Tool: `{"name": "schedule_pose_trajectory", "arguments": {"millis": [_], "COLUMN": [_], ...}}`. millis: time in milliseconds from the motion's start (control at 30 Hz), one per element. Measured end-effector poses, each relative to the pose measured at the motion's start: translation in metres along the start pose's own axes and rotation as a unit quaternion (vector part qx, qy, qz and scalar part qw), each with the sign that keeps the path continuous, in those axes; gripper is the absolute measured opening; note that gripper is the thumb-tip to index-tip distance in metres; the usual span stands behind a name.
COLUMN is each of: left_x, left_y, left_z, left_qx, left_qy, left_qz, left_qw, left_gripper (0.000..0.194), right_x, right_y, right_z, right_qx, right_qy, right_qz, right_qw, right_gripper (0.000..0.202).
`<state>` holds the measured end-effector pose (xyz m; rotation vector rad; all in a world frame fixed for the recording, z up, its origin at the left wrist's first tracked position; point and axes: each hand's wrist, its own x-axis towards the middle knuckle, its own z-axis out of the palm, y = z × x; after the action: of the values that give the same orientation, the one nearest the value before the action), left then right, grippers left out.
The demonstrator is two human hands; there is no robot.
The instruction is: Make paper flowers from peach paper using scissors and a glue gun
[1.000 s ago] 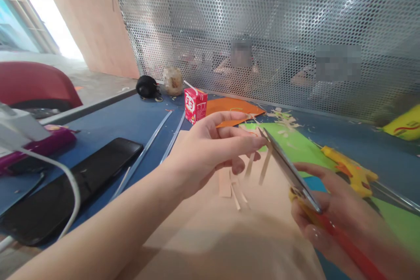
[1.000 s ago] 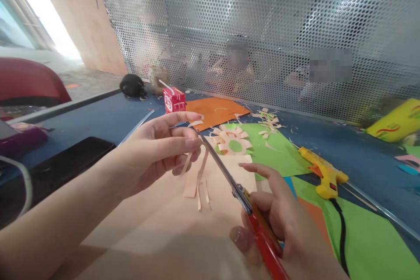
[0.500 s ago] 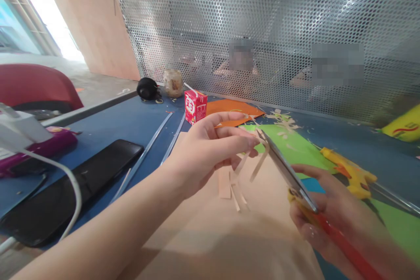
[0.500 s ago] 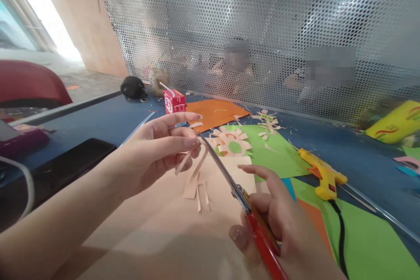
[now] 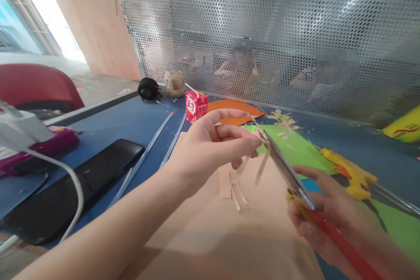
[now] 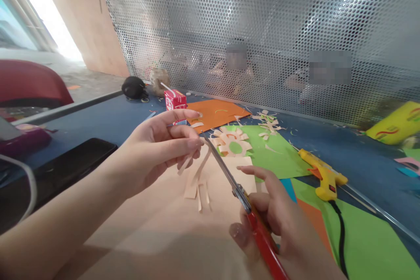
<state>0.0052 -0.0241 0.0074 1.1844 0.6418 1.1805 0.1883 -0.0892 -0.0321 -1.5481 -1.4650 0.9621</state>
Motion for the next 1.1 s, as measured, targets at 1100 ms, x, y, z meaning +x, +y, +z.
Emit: {"name": "schedule_pose_trajectory", "arguments": {"millis": [1100], "left_x": [-0.0016], "left_y": [-0.0025], "left_z": [-0.0007], "left_qx": [0.021], "left_qy": [-0.011], "left_qz": [0.0], "left_qw": [1.0], "left_gripper": [0.036], "right_x": [0.0014], "right_y": [0.0052], "right_z": [-0.0053], "right_qx": [0.037], "right_qy": [-0.031], "right_qz": [0.002], "right_qw": [0.999], "right_gripper": [0.053]}}
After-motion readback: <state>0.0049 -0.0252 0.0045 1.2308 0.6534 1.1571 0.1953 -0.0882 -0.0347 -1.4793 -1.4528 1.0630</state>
